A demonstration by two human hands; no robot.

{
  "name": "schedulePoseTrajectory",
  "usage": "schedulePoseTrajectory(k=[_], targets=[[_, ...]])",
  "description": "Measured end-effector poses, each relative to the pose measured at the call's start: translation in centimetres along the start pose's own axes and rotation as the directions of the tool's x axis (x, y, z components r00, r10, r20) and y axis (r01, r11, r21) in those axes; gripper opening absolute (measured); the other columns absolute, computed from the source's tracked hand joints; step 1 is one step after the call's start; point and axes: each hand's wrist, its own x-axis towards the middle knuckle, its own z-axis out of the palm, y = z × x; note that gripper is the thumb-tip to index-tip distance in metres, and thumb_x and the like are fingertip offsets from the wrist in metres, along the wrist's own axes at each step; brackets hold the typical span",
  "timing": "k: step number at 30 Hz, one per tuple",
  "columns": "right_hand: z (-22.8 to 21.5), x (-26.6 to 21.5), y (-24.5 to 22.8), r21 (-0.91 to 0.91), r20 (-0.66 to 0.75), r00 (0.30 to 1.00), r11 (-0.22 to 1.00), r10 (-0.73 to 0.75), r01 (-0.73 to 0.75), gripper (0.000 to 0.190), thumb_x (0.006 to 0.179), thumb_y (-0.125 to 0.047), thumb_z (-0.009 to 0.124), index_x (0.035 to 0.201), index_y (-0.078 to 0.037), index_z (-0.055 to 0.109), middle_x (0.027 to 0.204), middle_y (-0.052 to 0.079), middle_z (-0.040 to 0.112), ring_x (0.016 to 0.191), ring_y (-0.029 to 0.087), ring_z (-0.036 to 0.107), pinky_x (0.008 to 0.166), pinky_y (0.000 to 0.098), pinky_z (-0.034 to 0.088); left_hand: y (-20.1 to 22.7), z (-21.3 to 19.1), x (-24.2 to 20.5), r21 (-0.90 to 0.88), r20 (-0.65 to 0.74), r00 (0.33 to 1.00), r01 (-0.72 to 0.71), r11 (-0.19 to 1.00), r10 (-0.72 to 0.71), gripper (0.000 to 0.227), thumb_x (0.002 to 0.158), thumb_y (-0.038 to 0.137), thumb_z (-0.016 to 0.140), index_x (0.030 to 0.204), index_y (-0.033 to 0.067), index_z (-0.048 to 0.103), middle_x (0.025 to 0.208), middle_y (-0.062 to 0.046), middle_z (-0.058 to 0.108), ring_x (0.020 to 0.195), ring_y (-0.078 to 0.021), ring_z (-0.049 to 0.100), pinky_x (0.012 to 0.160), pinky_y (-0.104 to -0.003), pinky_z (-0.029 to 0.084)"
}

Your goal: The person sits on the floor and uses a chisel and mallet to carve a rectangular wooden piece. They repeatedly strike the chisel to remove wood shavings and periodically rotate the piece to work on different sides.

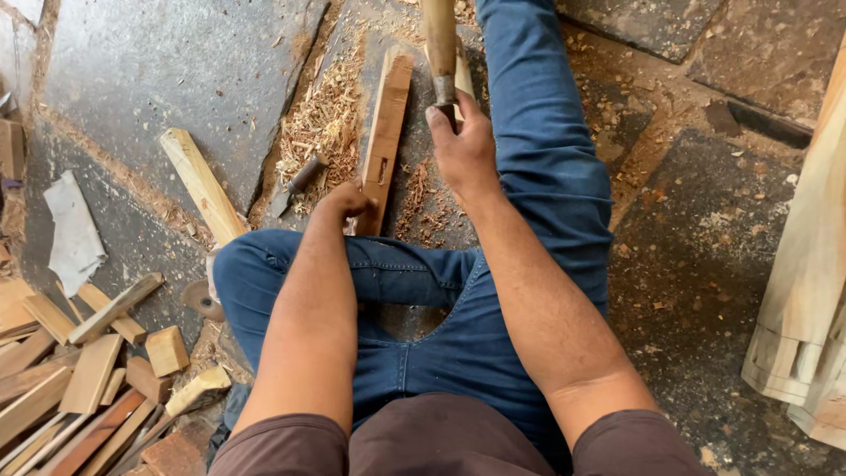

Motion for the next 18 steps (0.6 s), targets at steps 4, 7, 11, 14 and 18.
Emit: schedulePoseTrajectory(k=[4, 7, 11, 14, 18], targets=[[0.3, -0.1, 1.3, 0.164, 0.04, 0.999, 0.986, 0.028, -0.034, 0.031, 0.098, -0.016, 0.071, 0.125, -0.002, 0.064, 0.078, -0.002, 0.057, 0.061, 0.007, 0.05, 0.051, 0.025, 0.042, -0.5, 0.6, -1.0, 0.151, -0.208, 0.958, 0.232, 0.961, -0.199, 0.087, 0.093, 0.056, 0.069, 0.143, -0.0102, 0.043, 0.149, -0.027, 0.044, 0.129, -0.0409, 0.055, 0.108, -0.044, 0.047], [0.0, 0.5, 2.0, 0.161, 0.043, 0.994, 0.981, 0.101, -0.106, 0.032, 0.096, -0.019, 0.071, 0.122, -0.003, 0.062, 0.078, -0.002, 0.058, 0.058, 0.007, 0.051, 0.049, 0.0241, 0.046, 1.5, 1.5, -0.8, 0.016, -0.31, 0.911, 0.291, 0.957, -0.272, 0.093, 0.095, 0.036, 0.066, 0.158, -0.0138, 0.019, 0.14, -0.032, 0.054, 0.121, -0.0434, 0.061, 0.103, -0.045, 0.051], [-0.2, -0.4, 3.5, -0.172, 0.038, 0.99, 0.975, -0.139, 0.143, 0.034, 0.105, -0.025, 0.07, 0.126, -0.003, 0.055, 0.087, -0.002, 0.062, 0.068, 0.005, 0.058, 0.056, 0.0224, 0.049, 3.0, 3.2, -4.2, 0.199, -0.158, 0.983, 0.12, 0.973, -0.089, 0.071, 0.094, 0.04, 0.066, 0.143, -0.008, 0.049, 0.147, -0.031, 0.05, 0.128, -0.0423, 0.059, 0.106, -0.047, 0.051], [-0.6, 0.6, 4.0, -0.328, 0.073, 0.957, 0.9, -0.28, 0.288, 0.034, 0.112, -0.029, 0.066, 0.125, -0.002, 0.051, 0.086, -0.001, 0.06, 0.071, 0.006, 0.058, 0.059, 0.0229, 0.048, 2.4, -1.1, -6.2, 0.128, -0.068, 0.998, 0.018, 0.992, -0.01, 0.063, 0.097, 0.048, 0.062, 0.138, -0.0001, 0.06, 0.14, -0.028, 0.058, 0.126, -0.0421, 0.06, 0.108, -0.048, 0.049], [-0.6, 0.2, 3.6, -0.132, 0.223, 0.963, 0.983, 0.153, -0.125, 0.031, 0.109, -0.035, 0.057, 0.119, -0.006, 0.054, 0.07, -0.003, 0.046, 0.054, 0.005, 0.041, 0.045, 0.0236, 0.034, -0.1, -6.5, -8.9, -0.447, -0.277, 0.946, -0.283, 0.849, 0.169, 0.08, 0.083, 0.048, 0.076, 0.15, 0.0117, 0.05, 0.134, -0.02, 0.066, 0.124, -0.0348, 0.065, 0.106, -0.045, 0.051]])
